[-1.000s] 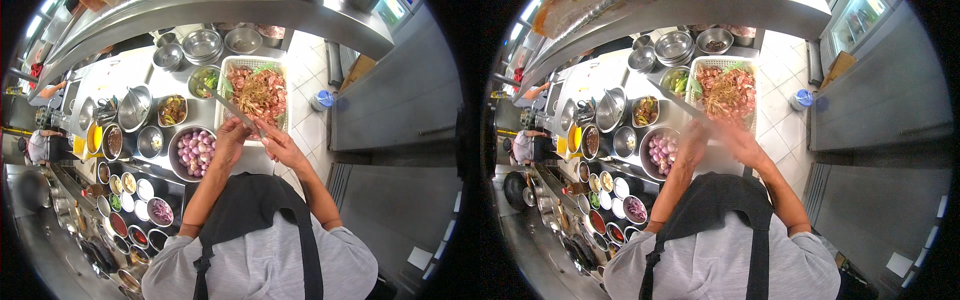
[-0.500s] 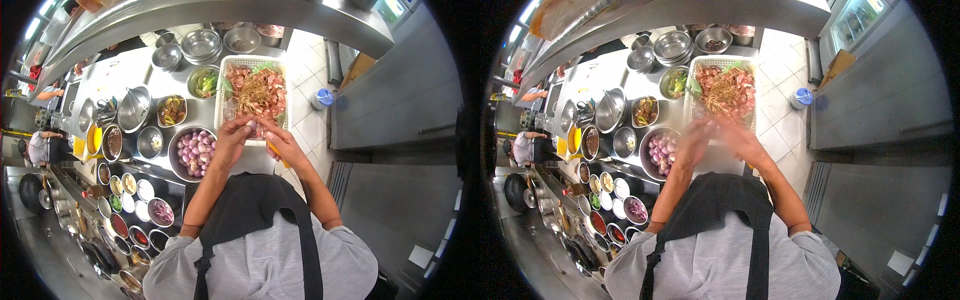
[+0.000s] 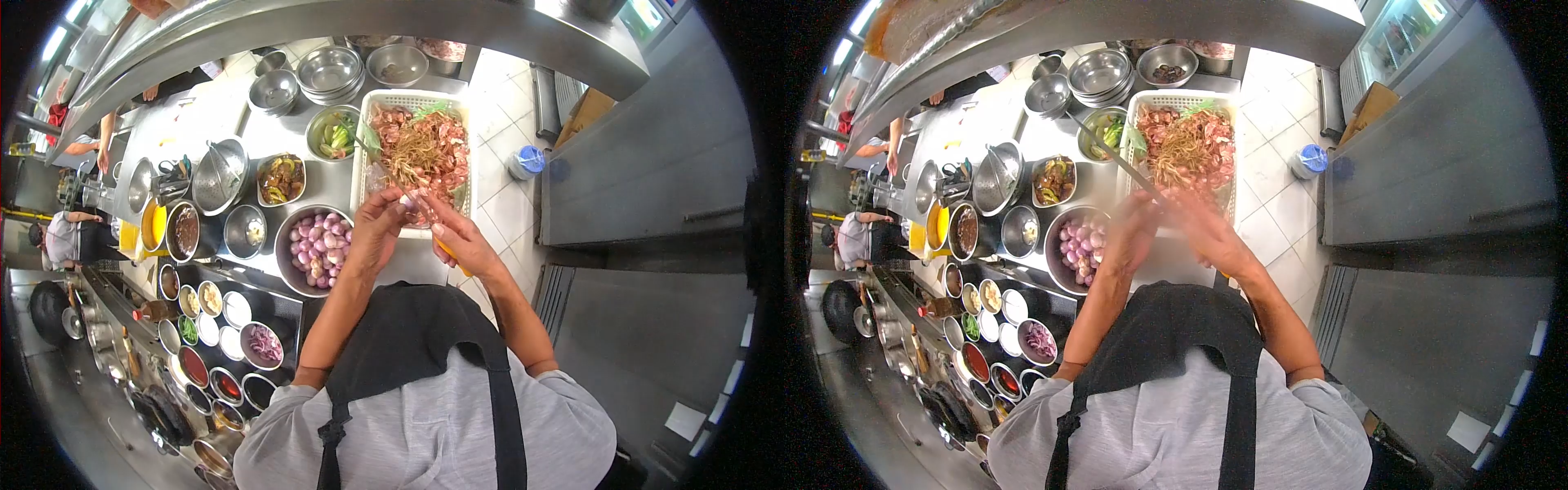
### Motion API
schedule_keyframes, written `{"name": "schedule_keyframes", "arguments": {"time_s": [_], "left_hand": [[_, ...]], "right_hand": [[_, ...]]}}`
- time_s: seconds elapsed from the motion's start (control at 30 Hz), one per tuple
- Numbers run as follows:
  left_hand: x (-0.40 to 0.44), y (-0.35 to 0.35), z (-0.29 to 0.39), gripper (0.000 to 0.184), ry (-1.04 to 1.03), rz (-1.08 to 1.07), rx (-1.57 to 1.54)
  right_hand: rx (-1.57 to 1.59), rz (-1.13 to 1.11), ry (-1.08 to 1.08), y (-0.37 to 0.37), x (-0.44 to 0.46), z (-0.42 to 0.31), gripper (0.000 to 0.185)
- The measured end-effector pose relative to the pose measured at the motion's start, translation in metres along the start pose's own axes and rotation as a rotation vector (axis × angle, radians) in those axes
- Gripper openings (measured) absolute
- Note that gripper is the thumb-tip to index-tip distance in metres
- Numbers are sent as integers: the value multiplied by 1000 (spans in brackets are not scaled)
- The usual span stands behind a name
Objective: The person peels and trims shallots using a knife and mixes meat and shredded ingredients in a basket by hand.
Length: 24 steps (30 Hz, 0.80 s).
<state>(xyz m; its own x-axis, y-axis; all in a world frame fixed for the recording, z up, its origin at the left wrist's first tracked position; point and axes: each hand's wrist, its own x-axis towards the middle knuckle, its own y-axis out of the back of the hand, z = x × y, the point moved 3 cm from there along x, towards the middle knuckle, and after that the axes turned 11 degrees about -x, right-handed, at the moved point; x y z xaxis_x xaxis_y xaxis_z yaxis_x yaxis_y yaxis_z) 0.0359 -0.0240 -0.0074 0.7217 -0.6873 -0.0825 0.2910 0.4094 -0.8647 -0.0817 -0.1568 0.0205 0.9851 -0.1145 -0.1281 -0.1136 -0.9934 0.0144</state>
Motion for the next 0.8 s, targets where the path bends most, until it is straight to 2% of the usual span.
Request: {"name": "schedule_keyframes", "arguments": {"time_s": [0.2, 0.3, 0.4, 0.5, 0.8], "left_hand": [[2, 10, -2, 24, 40, -10, 49], [0, 4, -1, 27, 28, -28, -4], [2, 4, -4, 29, 113, 75, -7], [2, 7, -3, 30, 82, 42, -50], [0, -6, -1, 22, 23, 4, -39]], "right_hand": [[-106, 53, 56, -2, 3, 3, 56], [-145, 47, -70, 1, 2, -1, 55], [3, 52, -93, 1, 2, -3, 56], [99, 53, -97, 0, -1, -9, 58], [-71, 23, 85, -2, 3, 3, 59]]}}
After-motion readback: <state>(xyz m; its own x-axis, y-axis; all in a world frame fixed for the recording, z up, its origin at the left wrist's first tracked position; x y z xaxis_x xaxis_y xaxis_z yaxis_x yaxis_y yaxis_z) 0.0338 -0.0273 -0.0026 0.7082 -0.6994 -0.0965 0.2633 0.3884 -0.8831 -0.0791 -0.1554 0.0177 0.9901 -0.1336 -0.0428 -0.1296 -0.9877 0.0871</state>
